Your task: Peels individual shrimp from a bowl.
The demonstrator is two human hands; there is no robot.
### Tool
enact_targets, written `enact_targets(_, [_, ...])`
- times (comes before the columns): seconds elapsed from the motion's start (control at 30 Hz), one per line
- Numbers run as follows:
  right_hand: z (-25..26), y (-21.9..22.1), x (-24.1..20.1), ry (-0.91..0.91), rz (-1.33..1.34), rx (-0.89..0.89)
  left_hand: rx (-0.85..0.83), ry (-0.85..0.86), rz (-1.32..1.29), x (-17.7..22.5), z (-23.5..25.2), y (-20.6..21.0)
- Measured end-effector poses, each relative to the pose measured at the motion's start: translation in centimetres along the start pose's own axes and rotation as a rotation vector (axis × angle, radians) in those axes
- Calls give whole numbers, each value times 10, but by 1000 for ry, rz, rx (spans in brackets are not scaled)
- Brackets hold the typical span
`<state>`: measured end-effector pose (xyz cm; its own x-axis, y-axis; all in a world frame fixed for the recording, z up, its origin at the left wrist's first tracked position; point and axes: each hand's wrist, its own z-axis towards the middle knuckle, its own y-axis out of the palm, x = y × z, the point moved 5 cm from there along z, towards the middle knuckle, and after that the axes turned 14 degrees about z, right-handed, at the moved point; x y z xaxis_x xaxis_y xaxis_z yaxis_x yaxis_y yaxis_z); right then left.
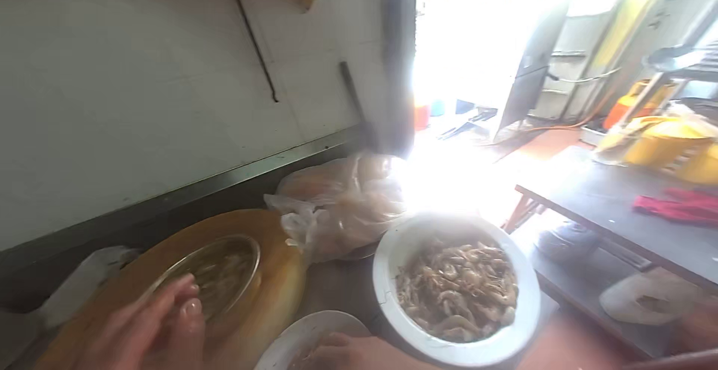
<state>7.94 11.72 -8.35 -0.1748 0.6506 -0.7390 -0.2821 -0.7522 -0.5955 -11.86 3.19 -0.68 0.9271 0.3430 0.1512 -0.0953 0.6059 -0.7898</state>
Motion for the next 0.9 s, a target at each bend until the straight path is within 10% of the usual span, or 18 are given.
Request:
enact_targets(0.13, [-25,-105,2,304,-265,76,4,138,-261,48,-34,43])
enact_targets(0.33, [-54,-197,124,881,-691,-157,50,92,-417,56,-57,88])
enact_targets(0.7, [-68,-213,136,823,-533,6,103,-79,-530,15,-58,75])
enact_targets(0.9, [-38,-157,59,493,469,284,-49,88,-722,56,-60,65])
